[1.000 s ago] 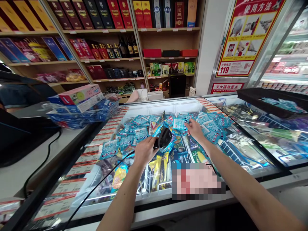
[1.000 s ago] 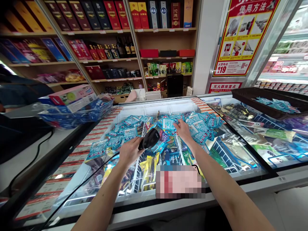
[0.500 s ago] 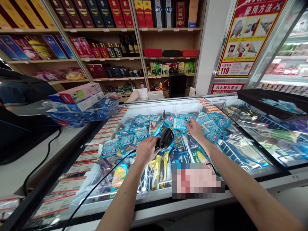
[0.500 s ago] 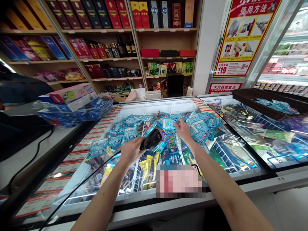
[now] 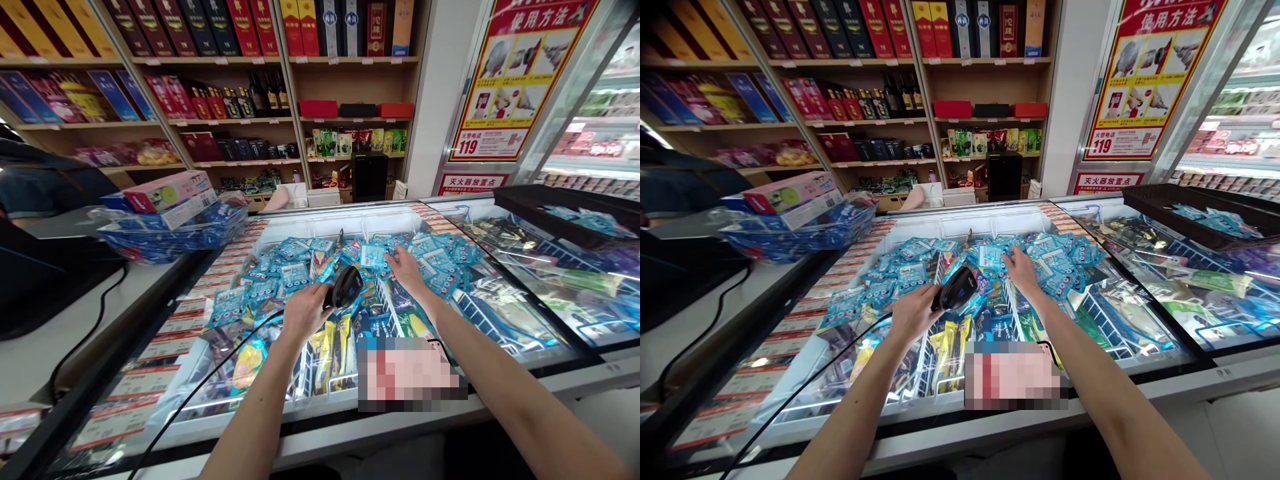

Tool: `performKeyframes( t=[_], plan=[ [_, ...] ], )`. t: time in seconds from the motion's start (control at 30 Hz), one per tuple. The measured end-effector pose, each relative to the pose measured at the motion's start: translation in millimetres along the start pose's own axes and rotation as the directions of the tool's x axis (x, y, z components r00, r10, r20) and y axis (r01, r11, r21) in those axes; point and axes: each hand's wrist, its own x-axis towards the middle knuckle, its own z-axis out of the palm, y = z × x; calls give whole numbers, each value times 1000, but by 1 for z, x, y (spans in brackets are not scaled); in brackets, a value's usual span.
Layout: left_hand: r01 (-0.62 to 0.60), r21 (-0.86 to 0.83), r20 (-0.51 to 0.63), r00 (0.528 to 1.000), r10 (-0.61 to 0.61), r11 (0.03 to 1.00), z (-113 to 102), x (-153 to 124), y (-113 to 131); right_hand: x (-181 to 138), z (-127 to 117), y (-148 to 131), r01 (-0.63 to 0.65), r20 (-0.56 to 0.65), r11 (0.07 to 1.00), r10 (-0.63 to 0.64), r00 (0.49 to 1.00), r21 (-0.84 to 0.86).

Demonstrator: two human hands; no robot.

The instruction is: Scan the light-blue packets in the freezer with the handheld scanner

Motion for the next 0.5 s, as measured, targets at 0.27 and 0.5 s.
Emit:
performKeyframes(
  t=[0.27, 0.5],
  plan=[
    [18, -8, 2, 1000, -18, 1000, 0, 0, 0, -1, 0, 0, 2, -10, 1000, -2, 1000, 5],
    [76, 12, -8, 997, -76, 997, 4, -1, -6, -5, -1, -3, 97, -44, 995, -97, 994, -8]
  ],
)
